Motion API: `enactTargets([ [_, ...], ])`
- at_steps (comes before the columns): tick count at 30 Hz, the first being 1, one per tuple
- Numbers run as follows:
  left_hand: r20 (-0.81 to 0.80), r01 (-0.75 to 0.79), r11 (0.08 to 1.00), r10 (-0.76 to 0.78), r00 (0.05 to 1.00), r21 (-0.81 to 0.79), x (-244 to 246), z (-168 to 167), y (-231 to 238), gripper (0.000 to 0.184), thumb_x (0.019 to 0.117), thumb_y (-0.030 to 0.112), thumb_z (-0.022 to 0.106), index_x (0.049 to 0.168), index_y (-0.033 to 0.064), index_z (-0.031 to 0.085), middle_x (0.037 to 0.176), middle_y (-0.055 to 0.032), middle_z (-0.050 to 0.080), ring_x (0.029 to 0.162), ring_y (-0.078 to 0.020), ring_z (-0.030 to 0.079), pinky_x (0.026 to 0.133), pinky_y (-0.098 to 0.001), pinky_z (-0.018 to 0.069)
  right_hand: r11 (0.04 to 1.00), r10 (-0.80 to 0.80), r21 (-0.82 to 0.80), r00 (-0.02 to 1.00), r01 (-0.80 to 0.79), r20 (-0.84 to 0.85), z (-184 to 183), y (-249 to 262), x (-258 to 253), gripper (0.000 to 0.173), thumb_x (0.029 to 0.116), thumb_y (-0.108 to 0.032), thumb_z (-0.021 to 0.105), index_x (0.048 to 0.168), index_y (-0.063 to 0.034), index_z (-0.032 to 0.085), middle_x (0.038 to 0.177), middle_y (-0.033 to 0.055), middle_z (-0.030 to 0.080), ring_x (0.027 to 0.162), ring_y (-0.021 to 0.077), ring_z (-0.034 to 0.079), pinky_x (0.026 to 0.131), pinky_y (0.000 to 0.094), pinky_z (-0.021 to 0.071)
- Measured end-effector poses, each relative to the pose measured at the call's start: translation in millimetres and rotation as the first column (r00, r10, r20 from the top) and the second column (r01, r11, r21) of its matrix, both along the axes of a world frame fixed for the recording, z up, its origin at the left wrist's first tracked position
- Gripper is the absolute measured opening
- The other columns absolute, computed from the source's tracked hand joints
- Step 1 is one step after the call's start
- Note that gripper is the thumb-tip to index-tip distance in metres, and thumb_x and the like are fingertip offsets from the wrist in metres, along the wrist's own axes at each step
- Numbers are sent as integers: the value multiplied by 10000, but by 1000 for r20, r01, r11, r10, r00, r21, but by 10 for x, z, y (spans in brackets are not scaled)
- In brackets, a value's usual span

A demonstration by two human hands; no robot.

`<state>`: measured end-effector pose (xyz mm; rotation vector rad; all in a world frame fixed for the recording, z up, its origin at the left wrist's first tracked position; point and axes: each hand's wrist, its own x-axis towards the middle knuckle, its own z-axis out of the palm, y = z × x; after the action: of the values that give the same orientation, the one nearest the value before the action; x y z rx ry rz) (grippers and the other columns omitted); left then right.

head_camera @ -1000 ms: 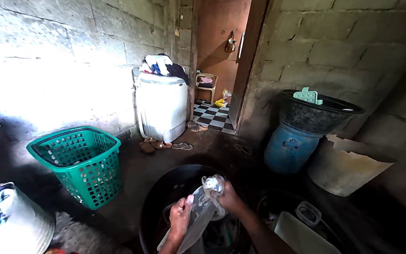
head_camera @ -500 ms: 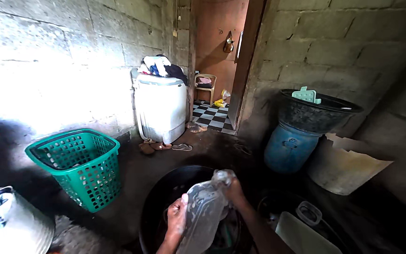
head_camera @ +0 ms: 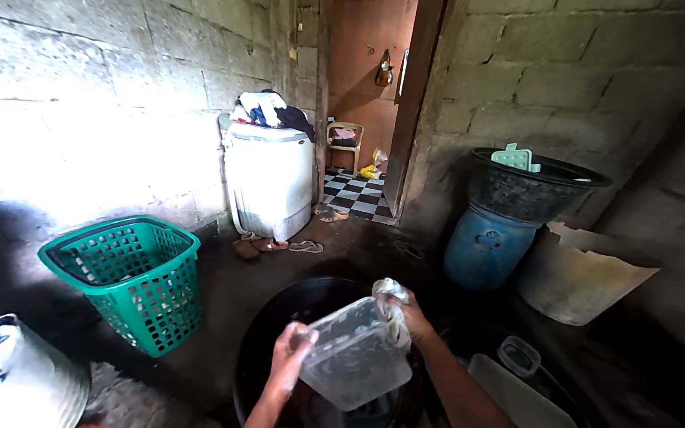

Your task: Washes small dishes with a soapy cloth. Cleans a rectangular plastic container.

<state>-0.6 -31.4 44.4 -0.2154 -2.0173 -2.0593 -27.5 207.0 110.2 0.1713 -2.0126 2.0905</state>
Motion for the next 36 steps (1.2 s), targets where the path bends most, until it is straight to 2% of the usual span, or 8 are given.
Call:
enactTargets([
  [2,62,121,925,-106,992,-361,37,11,76,328,979,218,640,1083,-90,682,968,-204,698,927,-287,682,891,-486,544,954,95,285,995,-91,2,60,-128,84,302,909,42,665,1194,129,618,1088,140,700,1004,86,658,948,243,539],
  [4,80,118,897,-93,992,-426,116,-74,310,375,1050,191,495,1065,-139,674,909,-268,680,882,-371,673,866,-557,519,831,203,520,978,-196,45,97,-349,202,352,896,-16,728,1203,132,642,1149,216,704,1085,188,670,1021,325,513],
  [7,-36,-88,954,81,996,-285,170,-164,471,334,1015,105,514,858,-145,670,715,-184,629,684,-241,613,708,-439,513,765,253,608,967,-212,19,-3,-486,270,395,894,-77,751,1210,138,652,1164,262,703,1119,262,676,1049,369,495],
  [11,-80,-150,988,153,985,43,58,-184,329,381,954,132,568,581,110,497,548,111,447,516,47,442,531,-158,398,808,108,569,988,-153,113,-49,-161,212,472,915,-93,746,1307,122,596,1266,249,662,1198,245,633,1089,356,468],
  [19,-99,-190,974,202,974,123,29,-135,370,399,925,72,591,558,157,459,520,145,412,481,75,395,493,-121,352,690,-158,722,965,-44,209,-241,195,-75,519,977,-187,693,1381,106,552,1363,304,603,1317,388,568,1156,485,407],
  [24,-59,-202,973,197,979,-107,22,-205,444,400,947,180,613,587,42,507,561,42,447,544,-39,447,573,-267,409,807,84,590,993,-22,-77,-241,-571,319,448,905,-162,743,1231,131,649,1169,261,707,1131,297,684,1050,418,512],
  [30,-93,-180,971,196,976,160,29,-26,196,364,933,72,589,586,150,515,543,150,466,503,76,437,514,-124,398,833,-139,553,973,14,185,-223,144,-74,497,952,-140,715,1365,94,565,1302,273,642,1229,327,625,1100,458,467],
  [36,22,-170,920,173,985,353,-40,-6,63,395,966,32,540,594,162,513,548,114,537,501,21,517,524,-172,486,980,-92,-154,977,123,194,-365,674,-83,195,1046,-83,475,1174,-12,603,892,17,701,767,51,676,703,244,592],
])
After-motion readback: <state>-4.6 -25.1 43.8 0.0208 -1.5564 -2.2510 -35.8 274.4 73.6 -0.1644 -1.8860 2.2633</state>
